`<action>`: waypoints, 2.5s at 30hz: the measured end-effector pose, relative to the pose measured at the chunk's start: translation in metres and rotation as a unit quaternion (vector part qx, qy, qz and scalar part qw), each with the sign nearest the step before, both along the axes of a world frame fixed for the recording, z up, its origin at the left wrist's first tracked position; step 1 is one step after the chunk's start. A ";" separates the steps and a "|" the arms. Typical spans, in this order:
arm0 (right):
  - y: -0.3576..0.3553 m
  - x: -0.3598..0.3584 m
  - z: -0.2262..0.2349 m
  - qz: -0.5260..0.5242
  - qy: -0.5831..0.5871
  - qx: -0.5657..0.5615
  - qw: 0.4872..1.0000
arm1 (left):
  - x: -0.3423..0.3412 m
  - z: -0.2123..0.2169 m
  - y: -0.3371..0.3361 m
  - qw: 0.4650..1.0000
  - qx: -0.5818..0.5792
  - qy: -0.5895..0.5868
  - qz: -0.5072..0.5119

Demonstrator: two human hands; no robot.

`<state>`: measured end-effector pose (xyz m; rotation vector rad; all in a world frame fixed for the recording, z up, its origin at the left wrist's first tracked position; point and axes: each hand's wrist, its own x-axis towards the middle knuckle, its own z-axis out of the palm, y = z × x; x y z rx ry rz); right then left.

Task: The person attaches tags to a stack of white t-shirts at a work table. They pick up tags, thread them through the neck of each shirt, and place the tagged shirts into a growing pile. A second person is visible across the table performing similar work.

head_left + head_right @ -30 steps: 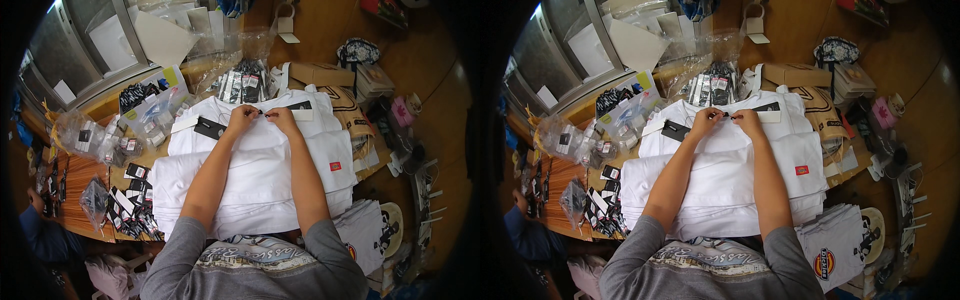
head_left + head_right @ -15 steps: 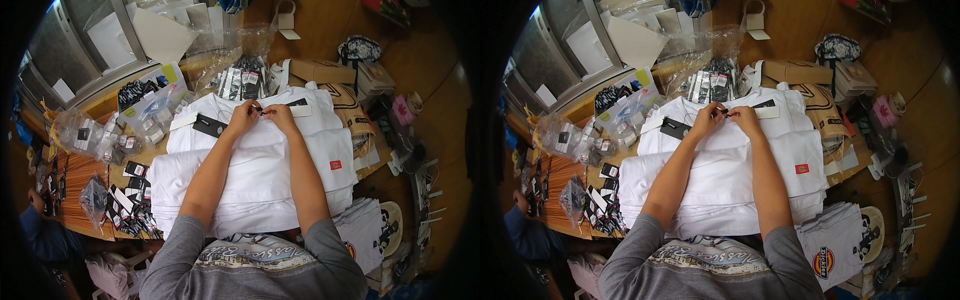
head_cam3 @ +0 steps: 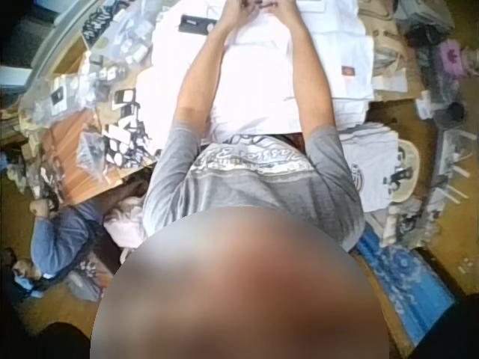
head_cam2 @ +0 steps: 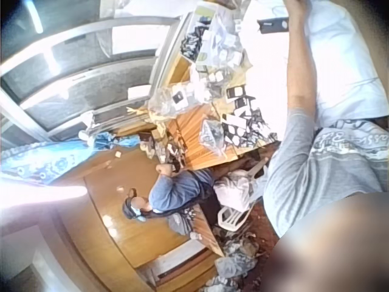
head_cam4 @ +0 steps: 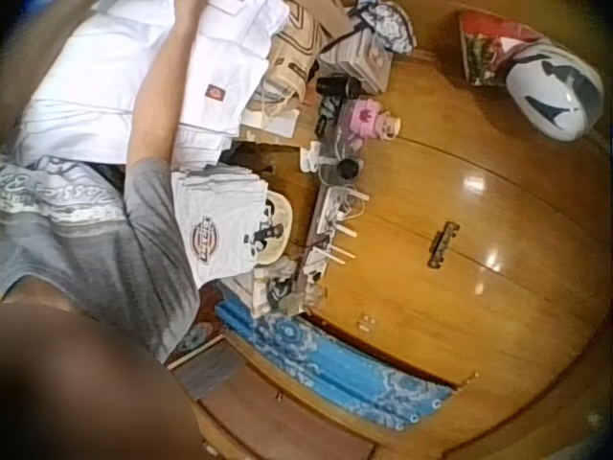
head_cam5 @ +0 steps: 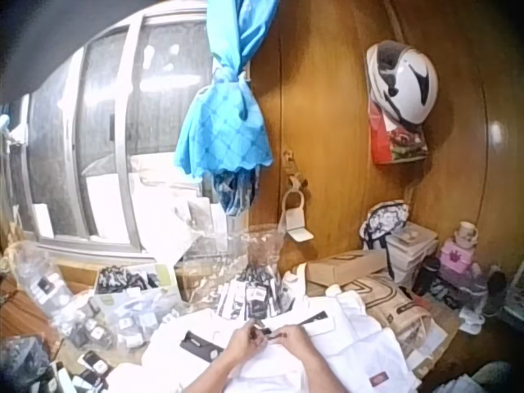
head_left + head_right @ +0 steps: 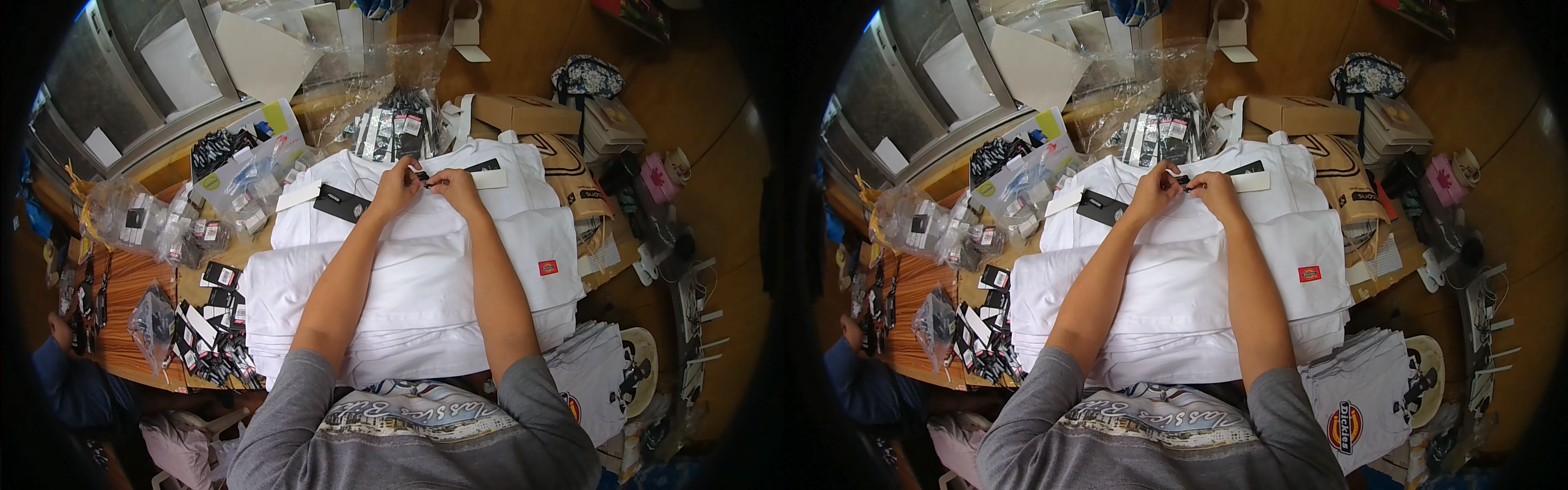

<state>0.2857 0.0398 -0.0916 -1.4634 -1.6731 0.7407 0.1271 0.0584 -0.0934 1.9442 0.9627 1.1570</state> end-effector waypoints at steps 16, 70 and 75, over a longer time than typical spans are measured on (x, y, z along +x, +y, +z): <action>0.000 0.000 0.001 -0.003 -0.005 -0.004 1.000 | 0.001 -0.001 0.001 0.998 -0.049 -0.028 0.001; 0.010 0.115 0.050 -0.497 -0.319 0.100 0.801 | -0.262 0.090 -0.015 0.889 0.040 -0.216 0.401; 0.012 0.103 0.075 -0.365 -0.170 0.115 0.908 | -0.245 0.064 -0.006 0.933 0.012 -0.083 0.349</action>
